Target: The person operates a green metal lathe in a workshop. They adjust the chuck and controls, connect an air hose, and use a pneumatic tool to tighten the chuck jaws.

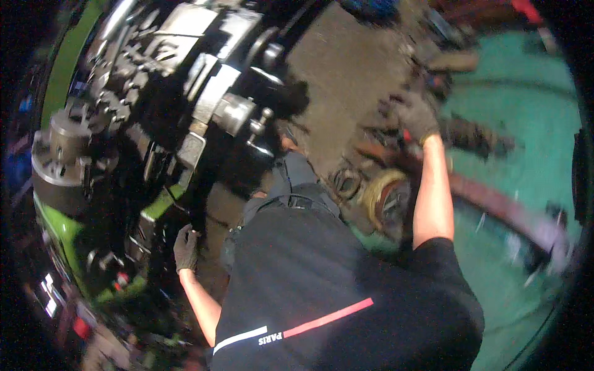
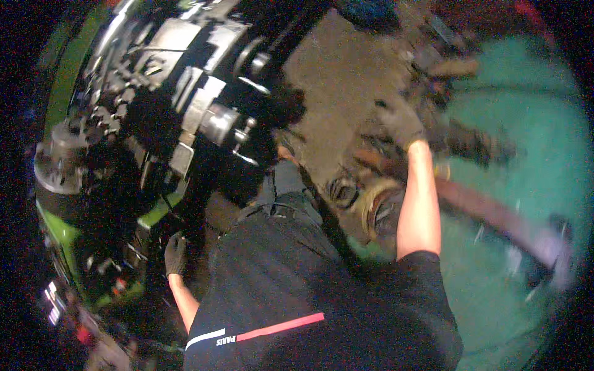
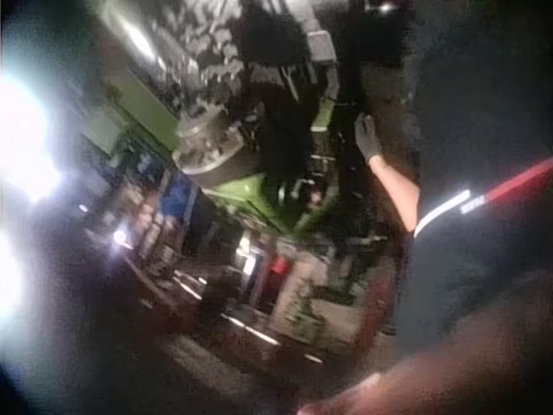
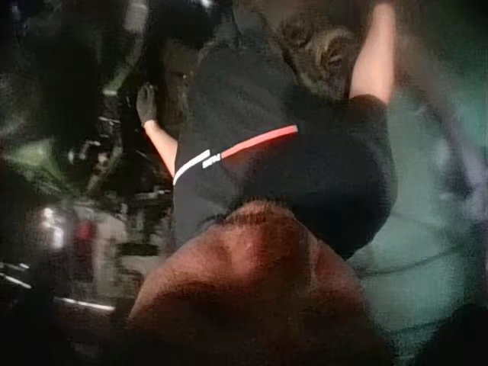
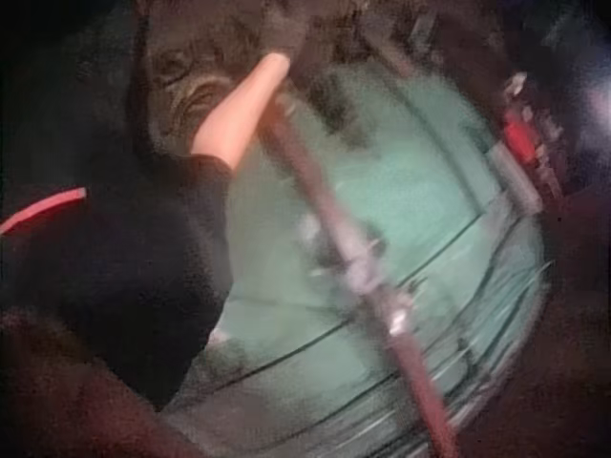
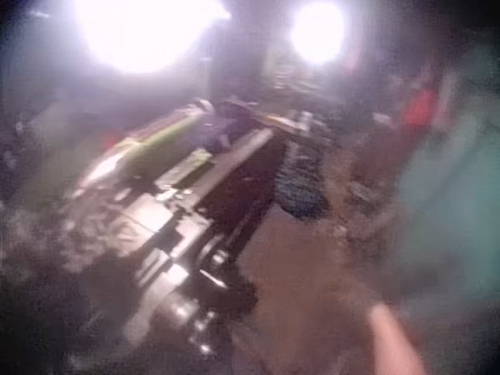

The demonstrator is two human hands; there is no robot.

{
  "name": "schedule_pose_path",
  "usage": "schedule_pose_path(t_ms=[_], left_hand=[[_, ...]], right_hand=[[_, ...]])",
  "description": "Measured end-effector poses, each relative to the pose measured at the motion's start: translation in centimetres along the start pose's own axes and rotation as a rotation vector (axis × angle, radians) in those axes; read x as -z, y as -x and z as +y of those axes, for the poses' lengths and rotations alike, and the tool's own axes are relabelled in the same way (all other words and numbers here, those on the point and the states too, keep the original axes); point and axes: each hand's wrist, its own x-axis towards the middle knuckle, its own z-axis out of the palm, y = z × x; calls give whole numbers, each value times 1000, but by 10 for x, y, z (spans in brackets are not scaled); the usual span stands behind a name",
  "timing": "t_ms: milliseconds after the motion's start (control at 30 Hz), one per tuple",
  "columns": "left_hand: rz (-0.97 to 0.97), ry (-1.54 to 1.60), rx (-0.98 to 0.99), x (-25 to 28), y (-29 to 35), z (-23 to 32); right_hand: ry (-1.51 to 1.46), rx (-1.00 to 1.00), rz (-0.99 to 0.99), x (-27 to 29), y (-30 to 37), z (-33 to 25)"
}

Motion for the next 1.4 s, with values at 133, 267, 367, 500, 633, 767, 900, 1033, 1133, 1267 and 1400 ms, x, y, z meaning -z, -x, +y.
schedule_pose_path(t_ms=[133, 267, 367, 500, 633, 767, 900, 1033, 1133, 1267, 1400], left_hand=[[2, 37, -509, -86, -165, 54], [-50, 85, -571, -81, -183, 36], [-10, -7, -620, -75, -185, 23], [-9, -26, -598, -92, -218, -47], [33, -167, -454, -104, -202, -58], [-160, -303, -572, -145, -238, -183], [-155, -738, -578, -161, -204, -226], [-219, -761, -547, -192, -178, -229], [-103, -181, -274, -190, -149, -171], [-110, -59, -328, -181, -161, -142], [-57, -82, -443, -198, -189, -107]], right_hand=[[135, -32, 546, 92, 86, -4], [167, -185, 766, 74, 225, -22], [-24, -320, 912, 55, 279, 0], [-170, -575, 876, 9, 304, 85], [14, -720, 771, -51, 289, 126], [350, -758, 549, -111, 248, 230], [314, -912, 403, -143, 244, 221], [373, -837, 481, -148, 232, 235], [293, -851, 524, -160, 241, 258], [-44, -947, 620, -136, 257, 236], [-281, -620, 915, -153, 283, 281]])
